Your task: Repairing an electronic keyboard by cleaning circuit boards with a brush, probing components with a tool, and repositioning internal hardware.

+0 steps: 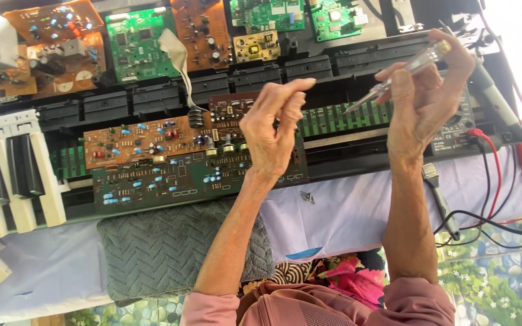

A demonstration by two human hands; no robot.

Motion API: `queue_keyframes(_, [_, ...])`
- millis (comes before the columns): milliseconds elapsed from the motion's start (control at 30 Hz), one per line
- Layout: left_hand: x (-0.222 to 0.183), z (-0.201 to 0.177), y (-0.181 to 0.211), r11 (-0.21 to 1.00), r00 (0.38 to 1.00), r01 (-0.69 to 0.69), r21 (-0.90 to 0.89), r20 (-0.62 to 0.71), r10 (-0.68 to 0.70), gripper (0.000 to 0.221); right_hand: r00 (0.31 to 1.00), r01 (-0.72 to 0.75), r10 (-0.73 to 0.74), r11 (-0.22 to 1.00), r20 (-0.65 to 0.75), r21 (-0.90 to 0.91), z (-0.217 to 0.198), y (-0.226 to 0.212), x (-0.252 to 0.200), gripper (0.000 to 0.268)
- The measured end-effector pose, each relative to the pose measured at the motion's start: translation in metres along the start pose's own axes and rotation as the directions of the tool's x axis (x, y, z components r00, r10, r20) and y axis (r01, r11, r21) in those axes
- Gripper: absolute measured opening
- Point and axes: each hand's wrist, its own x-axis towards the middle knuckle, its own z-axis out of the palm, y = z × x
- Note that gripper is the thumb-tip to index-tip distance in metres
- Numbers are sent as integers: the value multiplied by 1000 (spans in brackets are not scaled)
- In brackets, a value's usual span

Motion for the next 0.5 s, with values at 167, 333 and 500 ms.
queue_keyframes(167, [-2, 4, -5, 996, 997, 68, -51, -32, -70, 16, 994, -80, 78, 997, 82, 22, 0, 3, -7, 33])
queue_keyframes(333, [-2, 4, -4, 997, 997, 71, -33, -25, -72, 17, 980, -143, 140, 990, 140, 8, 5, -7, -9, 34])
queue_keyframes(500, [-1, 3, -4, 997, 997, 72, -38, -27, -73, 16, 978, -119, 124, 992, 170, -42, 7, -9, -11, 34])
